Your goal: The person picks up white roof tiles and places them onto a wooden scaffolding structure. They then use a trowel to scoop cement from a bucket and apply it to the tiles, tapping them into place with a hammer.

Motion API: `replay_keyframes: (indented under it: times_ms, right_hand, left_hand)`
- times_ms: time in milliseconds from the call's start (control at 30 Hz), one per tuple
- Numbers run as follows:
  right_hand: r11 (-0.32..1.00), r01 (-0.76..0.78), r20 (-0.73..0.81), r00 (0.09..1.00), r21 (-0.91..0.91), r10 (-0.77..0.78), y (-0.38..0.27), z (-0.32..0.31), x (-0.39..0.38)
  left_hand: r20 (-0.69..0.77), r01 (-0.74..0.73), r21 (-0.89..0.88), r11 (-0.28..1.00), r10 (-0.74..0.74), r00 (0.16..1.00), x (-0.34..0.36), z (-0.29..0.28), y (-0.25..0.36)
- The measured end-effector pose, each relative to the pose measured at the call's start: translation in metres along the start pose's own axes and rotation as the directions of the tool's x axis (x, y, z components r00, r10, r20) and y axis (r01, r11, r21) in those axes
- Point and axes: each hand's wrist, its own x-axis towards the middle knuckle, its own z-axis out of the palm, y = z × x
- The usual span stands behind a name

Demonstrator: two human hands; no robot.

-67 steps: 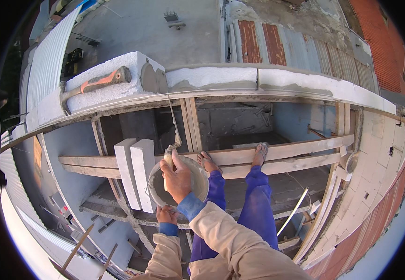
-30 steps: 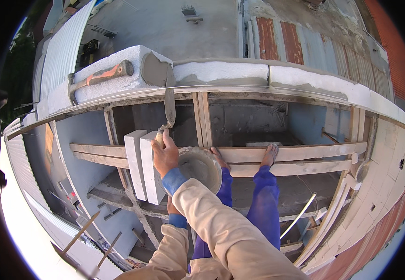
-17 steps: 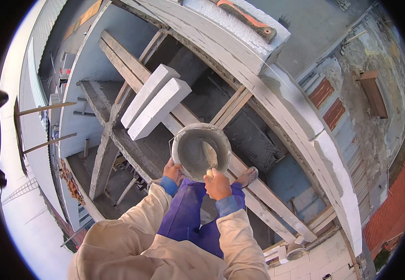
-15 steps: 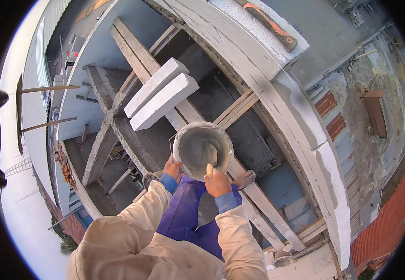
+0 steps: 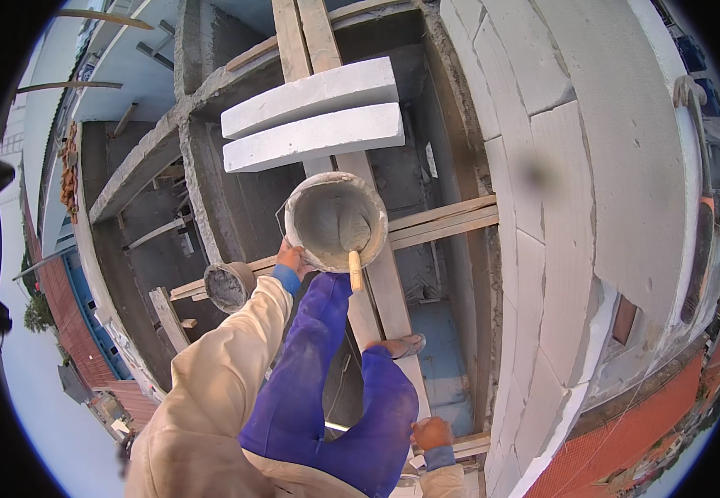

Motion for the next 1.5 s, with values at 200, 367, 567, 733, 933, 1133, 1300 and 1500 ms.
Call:
replay_keyframes:
  times_ms: [200,367,567,733,933,1133,1300,1500]
  right_hand:
    - [0.734,0.515,-0.631,0.403,-0.443,-0.663,-0.254,-0.172,0.129]
    - [0.354,0.558,-0.384,0.069,-0.75,-0.921,-0.559,-0.212,0.193]
    - [0.091,0.409,-0.033,0.145,-0.908,-0.989,-0.703,-0.148,0.218]
    - [0.029,0.184,0.038,0.349,-0.982,-0.937,-0.729,-0.131,0.232]
    - [0.047,0.188,0.036,0.418,-0.981,-0.908,-0.744,-0.128,0.223]
    - [0.099,0.19,-0.011,0.415,-0.977,-0.91,-0.741,-0.133,0.197]
    - [0.092,0.187,-0.016,0.372,-0.978,-0.928,-0.724,-0.14,0.159]
    - [0.139,0.207,-0.062,0.339,-0.968,-0.939,-0.685,-0.155,0.093]
  left_hand:
    - [0.067,-0.015,0.102,0.995,0.008,0.998,0.144,-0.028,-0.016]
    - [-0.022,-0.021,0.394,0.919,0.032,0.999,0.196,-0.044,-0.018]
    - [-0.102,-0.084,0.487,0.87,0.152,0.983,0.15,-0.042,0.003]
    - [0.266,-0.146,0.566,0.811,-0.012,0.964,-0.038,-0.038,0.057]
    - [0.224,-0.171,0.965,0.197,-0.288,0.931,-0.214,0.012,0.105]
    - [0.141,-0.145,0.989,-0.01,-0.166,0.976,-0.202,0.026,0.055]
    - [0.118,-0.117,0.993,0.017,-0.064,0.991,-0.209,0.024,0.032]
    - [0.104,-0.105,0.992,-0.069,-0.019,0.994,-0.207,0.026,0.007]
